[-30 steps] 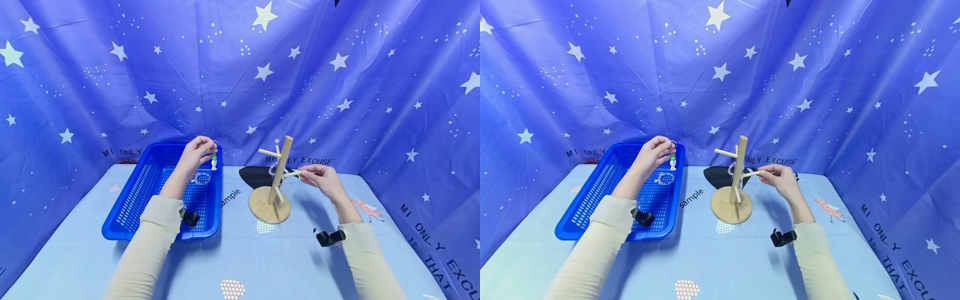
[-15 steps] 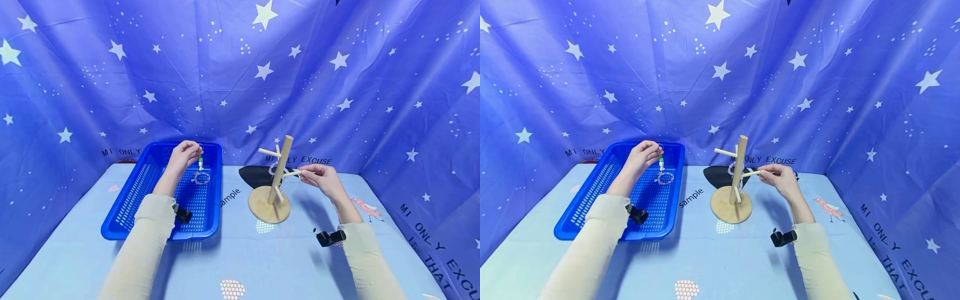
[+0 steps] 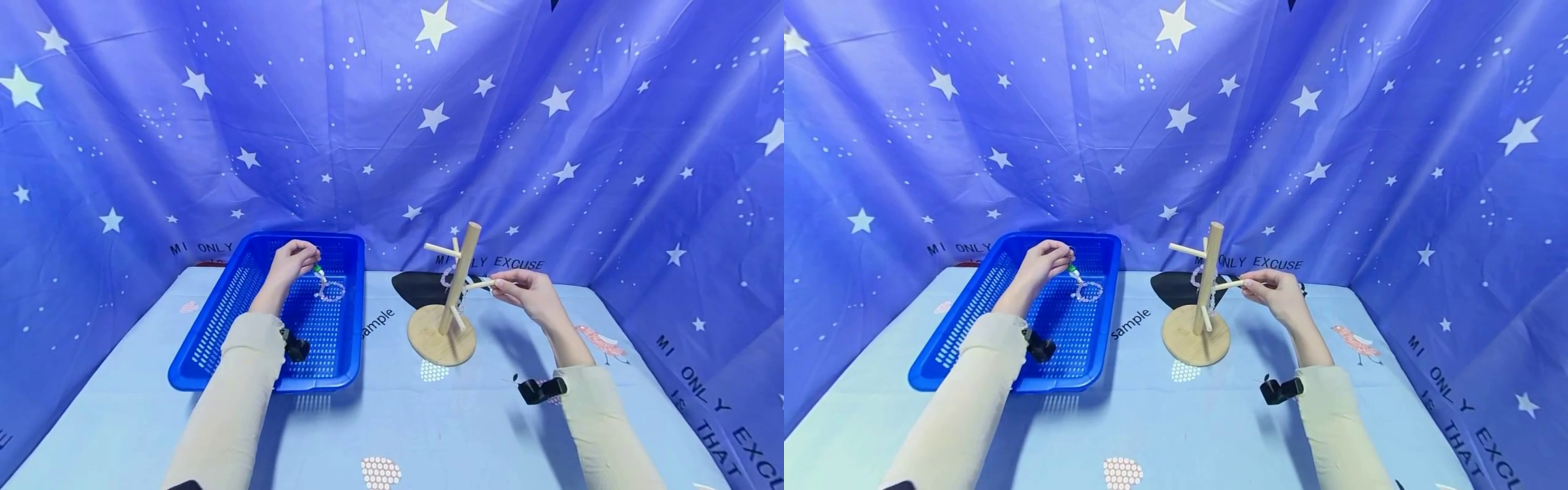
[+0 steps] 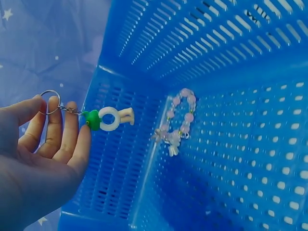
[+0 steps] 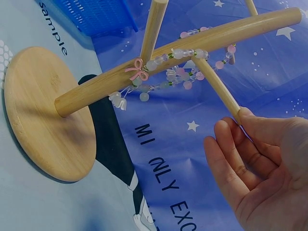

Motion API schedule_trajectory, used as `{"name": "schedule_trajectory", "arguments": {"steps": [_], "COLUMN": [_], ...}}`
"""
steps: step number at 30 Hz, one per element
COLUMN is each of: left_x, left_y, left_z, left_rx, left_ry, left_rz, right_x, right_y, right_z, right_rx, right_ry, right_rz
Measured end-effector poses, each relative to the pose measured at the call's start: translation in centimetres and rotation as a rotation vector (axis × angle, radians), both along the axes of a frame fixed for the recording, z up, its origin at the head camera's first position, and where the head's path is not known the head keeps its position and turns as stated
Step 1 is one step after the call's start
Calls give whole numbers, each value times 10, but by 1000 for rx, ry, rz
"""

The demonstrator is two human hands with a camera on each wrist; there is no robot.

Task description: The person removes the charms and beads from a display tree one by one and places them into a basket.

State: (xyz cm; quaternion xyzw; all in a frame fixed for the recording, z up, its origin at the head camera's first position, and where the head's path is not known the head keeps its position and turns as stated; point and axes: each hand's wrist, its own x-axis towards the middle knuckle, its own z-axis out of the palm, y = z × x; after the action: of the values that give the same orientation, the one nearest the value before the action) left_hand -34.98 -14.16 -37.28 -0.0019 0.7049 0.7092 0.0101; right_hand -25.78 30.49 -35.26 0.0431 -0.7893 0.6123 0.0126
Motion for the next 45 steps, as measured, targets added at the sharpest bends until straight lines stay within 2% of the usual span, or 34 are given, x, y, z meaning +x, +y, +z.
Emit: {"name": "schedule_trajectory", "arguments": {"steps": [5,12,20,25,34,45], "left_x": [-3,-3,-4,-4,-5,-11], "left_y": [-5,-13,-22,-26,-29,-27], "left_z": [-5,-9,-13,-16,-21,-28], "left_rx": [-53,-159,-210,-209,-295,-369], "left_ry": [17,-9,-11,-15,-89,-124], "left_rz": [20,22,72,86,51,16], "right_x": [1,1,-1,-1,-1,0], "right_y": [0,0,0,0,-1,-1], "right_z": [0,0,1,2,1,2], "right_rx": [-1,9,17,28,8,14], "right_ry": [2,2,5,-1,-3,-11], "right_rz": [0,-1,0,-3,0,-6]}}
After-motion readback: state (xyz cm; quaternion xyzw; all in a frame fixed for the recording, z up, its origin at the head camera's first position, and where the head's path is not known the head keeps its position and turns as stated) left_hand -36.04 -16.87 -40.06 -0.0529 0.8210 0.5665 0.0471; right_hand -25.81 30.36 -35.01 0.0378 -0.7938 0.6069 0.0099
